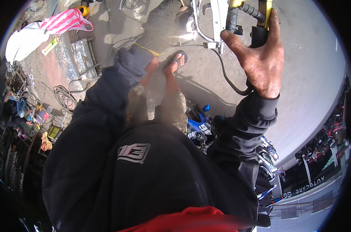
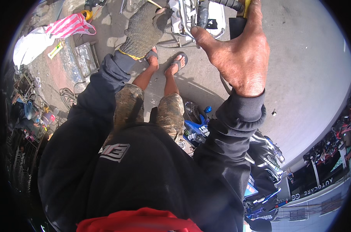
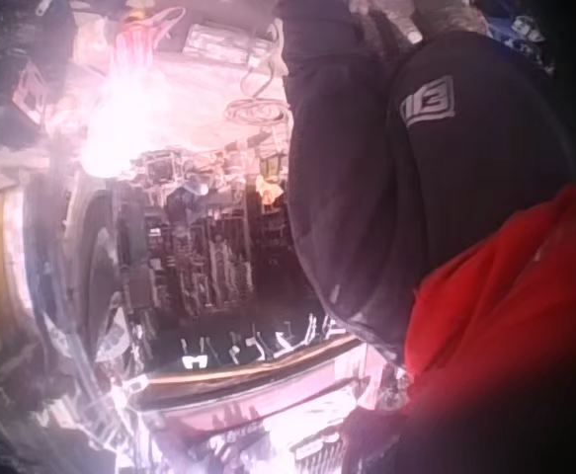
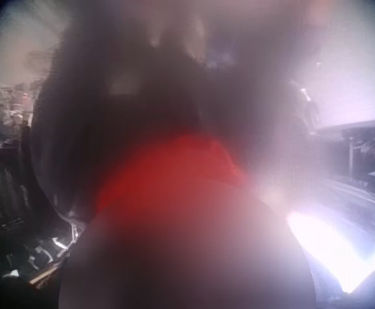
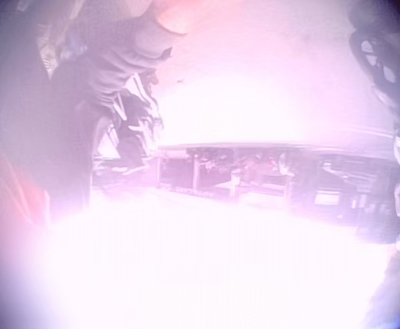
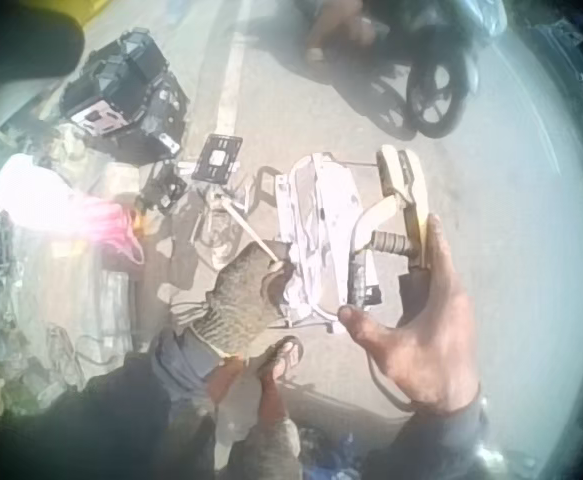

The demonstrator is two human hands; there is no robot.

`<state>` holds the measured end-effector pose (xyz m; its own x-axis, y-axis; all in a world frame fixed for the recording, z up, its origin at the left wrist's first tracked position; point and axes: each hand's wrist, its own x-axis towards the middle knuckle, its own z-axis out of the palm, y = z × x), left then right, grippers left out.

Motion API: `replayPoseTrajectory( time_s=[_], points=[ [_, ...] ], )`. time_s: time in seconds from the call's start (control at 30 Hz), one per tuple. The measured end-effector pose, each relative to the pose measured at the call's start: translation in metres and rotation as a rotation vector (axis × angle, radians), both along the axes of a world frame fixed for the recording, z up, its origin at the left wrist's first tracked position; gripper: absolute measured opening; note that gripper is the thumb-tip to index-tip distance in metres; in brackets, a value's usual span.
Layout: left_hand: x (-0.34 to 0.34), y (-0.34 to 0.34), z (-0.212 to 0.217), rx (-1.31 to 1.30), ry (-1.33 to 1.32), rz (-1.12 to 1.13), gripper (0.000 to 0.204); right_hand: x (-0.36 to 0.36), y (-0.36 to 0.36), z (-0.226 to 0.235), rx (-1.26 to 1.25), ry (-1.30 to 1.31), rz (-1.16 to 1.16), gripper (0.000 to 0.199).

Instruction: The person welds a metal frame using a handheld welding torch and a filler rod. They repeatedly strike an arc, feed the rod into the joint, and move along the frame to create weld beads.

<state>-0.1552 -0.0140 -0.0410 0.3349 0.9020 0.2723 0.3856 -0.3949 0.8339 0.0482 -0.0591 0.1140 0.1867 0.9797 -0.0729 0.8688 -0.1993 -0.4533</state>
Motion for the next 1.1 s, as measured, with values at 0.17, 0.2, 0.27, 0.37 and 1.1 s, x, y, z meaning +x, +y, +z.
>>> replayPoseTrajectory(
  time_s=[0.17,0.2,0.27,0.37,1.1],
  points=[
    [0.008,-0.01,0.0,-0.039,0.134,0.099,0.024,0.012,-0.013,0.016,0.041,0.692,0.096,0.099],
    [0.01,-0.008,0.001,-0.007,0.179,0.122,0.023,0.015,-0.014,0.013,0.056,0.58,0.135,0.1],
    [0.015,-0.006,0.004,0.019,0.175,0.139,0.02,0.017,-0.016,0.004,0.101,0.495,0.115,0.104],
    [0.017,-0.013,0.009,-0.1,0.213,0.173,0.022,0.023,-0.017,-0.005,0.118,0.416,0.024,0.11],
    [0.025,-0.019,0.032,-0.325,0.34,0.221,0.03,0.038,-0.03,-0.024,-0.051,0.245,-0.028,0.123]
  ],
)
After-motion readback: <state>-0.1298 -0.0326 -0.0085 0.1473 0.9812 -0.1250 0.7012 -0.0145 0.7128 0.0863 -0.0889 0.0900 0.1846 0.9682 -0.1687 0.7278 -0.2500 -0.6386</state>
